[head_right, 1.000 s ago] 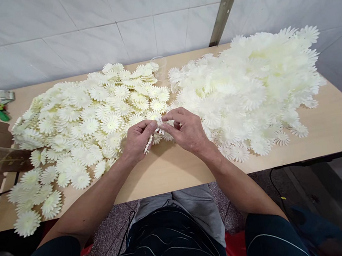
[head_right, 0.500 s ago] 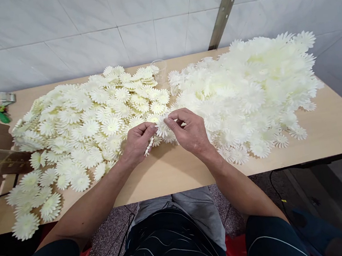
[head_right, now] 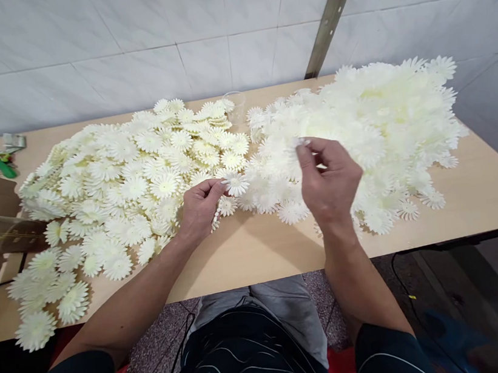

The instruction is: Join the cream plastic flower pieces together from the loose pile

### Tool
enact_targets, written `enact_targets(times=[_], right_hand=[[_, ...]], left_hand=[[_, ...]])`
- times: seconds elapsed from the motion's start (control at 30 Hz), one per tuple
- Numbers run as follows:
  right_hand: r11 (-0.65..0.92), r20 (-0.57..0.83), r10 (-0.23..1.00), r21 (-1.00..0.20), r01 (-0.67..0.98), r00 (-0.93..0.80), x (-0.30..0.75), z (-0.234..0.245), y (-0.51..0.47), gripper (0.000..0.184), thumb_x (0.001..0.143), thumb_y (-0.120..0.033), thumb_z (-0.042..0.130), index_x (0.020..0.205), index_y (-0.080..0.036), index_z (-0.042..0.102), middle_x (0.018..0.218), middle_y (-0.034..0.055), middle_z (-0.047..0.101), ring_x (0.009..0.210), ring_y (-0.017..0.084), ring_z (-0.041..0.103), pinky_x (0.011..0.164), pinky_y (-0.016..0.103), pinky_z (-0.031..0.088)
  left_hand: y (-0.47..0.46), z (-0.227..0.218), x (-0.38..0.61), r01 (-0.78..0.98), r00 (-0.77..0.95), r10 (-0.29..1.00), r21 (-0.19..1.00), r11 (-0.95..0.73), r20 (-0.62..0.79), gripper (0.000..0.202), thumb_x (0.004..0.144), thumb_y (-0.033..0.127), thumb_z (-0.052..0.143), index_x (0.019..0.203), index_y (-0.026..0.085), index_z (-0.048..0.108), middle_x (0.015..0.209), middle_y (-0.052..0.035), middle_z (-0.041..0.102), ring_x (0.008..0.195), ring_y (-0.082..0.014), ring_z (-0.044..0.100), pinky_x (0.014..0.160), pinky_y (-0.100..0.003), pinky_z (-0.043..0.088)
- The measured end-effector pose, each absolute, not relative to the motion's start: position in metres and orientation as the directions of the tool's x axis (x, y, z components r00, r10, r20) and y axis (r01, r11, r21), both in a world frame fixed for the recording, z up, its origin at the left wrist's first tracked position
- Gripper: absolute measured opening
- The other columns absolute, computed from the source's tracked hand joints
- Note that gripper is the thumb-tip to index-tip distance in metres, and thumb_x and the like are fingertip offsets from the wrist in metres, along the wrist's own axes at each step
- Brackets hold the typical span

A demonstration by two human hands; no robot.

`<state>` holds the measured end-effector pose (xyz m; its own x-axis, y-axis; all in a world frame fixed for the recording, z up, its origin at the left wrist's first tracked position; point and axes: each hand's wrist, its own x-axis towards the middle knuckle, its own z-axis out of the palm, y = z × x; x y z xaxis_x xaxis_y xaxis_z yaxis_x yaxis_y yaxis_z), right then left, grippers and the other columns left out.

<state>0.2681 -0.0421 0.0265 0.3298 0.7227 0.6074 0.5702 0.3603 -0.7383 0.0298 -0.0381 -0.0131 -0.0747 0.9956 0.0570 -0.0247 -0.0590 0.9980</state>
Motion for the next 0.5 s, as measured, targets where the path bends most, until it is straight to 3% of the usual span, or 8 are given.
enact_targets(times=[0.1,0.2,0.27,0.37,0.5], right_hand=[[0.242,0.718,0.614,-0.566,0.788,0.328,0.295,0.037,-0.045,0.019,0.097,-0.029,0.076,0.113,-0.021,0.081,0.116,0.0137,0.080,0.069,0.017,0.062,0.058,0.035,0.052],[0.184,0.692,0.661,-0.526,0.830,0.292,0.298,0.043,-0.052,0.028,0.096,-0.029,0.073,0.122,-0.021,0.080,0.127,0.0162,0.079,0.068,0.018,0.063,0.058,0.037,0.055],[0.259,0.629,0.737,-0.602,0.756,0.248,0.284,0.043,-0.057,0.026,0.099,-0.039,0.072,0.114,-0.019,0.081,0.115,0.0147,0.083,0.070,0.020,0.068,0.060,0.037,0.057],[0.318,0.383,0.923,-0.733,0.602,-0.022,0.253,0.040,-0.060,0.041,0.100,-0.055,0.071,0.112,-0.018,0.082,0.105,0.0119,0.085,0.073,0.019,0.070,0.064,0.034,0.057],[0.286,0.194,0.957,-0.751,0.595,-0.215,0.230,0.033,-0.051,0.045,0.101,-0.060,0.071,0.105,-0.017,0.085,0.080,0.0055,0.077,0.065,0.015,0.060,0.063,0.030,0.046]], left_hand=[[-0.038,-0.014,0.029,-0.028,-0.082,0.994,0.997,-0.069,0.066,0.032,0.083,0.049,0.083,0.071,0.019,0.080,0.065,-0.0018,0.067,0.059,-0.0135,0.050,0.053,-0.026,0.035],[-0.037,-0.014,0.028,-0.025,-0.075,0.995,0.997,-0.071,0.069,0.032,0.084,0.048,0.082,0.071,0.019,0.081,0.068,-0.0027,0.069,0.063,-0.0143,0.055,0.055,-0.026,0.038],[-0.038,-0.014,0.028,-0.013,-0.065,0.995,0.997,-0.072,0.071,0.031,0.084,0.048,0.082,0.072,0.019,0.082,0.069,-0.0030,0.071,0.065,-0.0149,0.058,0.057,-0.026,0.041],[-0.039,-0.013,0.030,0.001,-0.033,0.995,0.995,-0.097,0.097,0.030,0.085,0.048,0.082,0.076,0.019,0.083,0.071,-0.0036,0.075,0.067,-0.0161,0.064,0.062,-0.027,0.049],[-0.044,-0.012,0.033,0.029,0.045,0.982,0.982,-0.184,0.183,0.031,0.086,0.049,0.082,0.079,0.018,0.084,0.073,-0.0049,0.078,0.068,-0.0175,0.068,0.065,-0.029,0.054]])
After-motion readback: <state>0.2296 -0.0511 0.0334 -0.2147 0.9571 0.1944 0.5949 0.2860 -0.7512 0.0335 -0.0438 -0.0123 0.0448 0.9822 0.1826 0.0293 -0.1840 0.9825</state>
